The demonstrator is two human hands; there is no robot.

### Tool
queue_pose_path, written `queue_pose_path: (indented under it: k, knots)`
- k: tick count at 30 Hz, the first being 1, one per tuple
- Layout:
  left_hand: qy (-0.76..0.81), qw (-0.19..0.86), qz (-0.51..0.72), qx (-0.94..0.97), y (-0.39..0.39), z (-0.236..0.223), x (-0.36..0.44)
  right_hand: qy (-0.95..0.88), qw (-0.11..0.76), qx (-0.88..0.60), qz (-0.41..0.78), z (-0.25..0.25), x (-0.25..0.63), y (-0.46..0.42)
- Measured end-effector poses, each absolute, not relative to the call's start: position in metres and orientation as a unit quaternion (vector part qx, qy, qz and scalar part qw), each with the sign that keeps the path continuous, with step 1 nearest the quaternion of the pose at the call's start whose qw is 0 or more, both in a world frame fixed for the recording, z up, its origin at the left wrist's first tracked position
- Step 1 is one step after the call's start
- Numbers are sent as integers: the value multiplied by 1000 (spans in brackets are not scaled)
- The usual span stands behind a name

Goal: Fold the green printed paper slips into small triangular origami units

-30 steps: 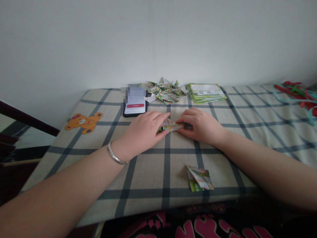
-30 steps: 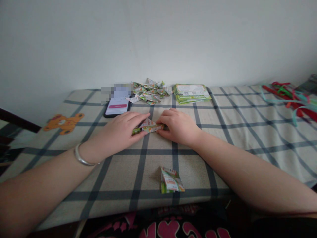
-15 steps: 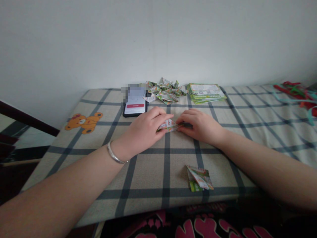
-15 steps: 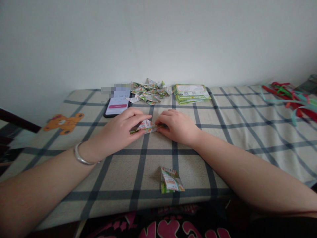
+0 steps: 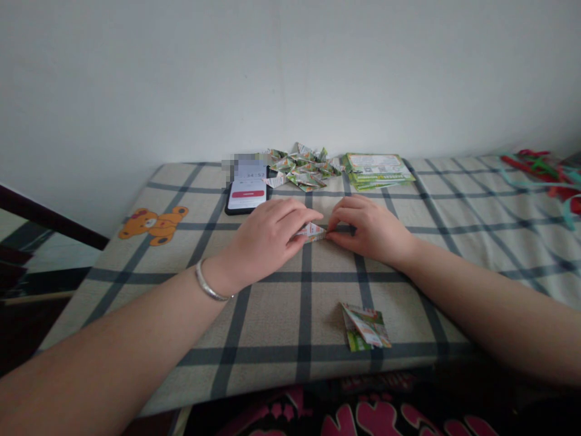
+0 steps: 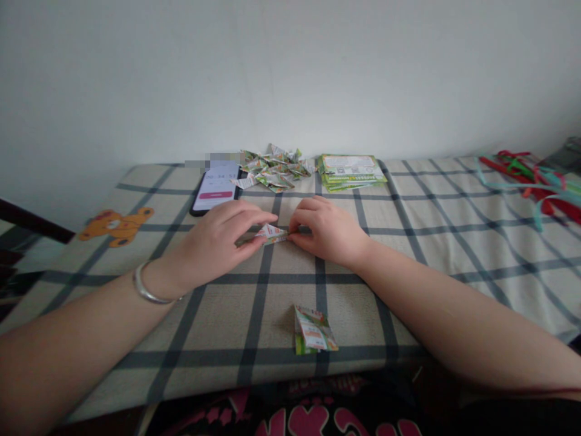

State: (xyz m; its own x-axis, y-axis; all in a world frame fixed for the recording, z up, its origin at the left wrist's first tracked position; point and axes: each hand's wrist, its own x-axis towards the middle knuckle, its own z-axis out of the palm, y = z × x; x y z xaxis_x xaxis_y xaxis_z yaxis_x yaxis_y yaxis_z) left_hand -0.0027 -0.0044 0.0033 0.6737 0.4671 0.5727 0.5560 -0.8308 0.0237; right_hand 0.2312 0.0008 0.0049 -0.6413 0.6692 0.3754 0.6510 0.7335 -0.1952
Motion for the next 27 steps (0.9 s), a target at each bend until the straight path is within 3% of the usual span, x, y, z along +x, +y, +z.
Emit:
queue_pose_path:
  k: [20,27]
  knots:
    - [-257,162,-246,-921,-12,14,0,-916,278,-288,-36,8,223,-12]
    - [-280,114,-304,-903,-13,13,1,-894,329,-302,-36,10,224,-12]
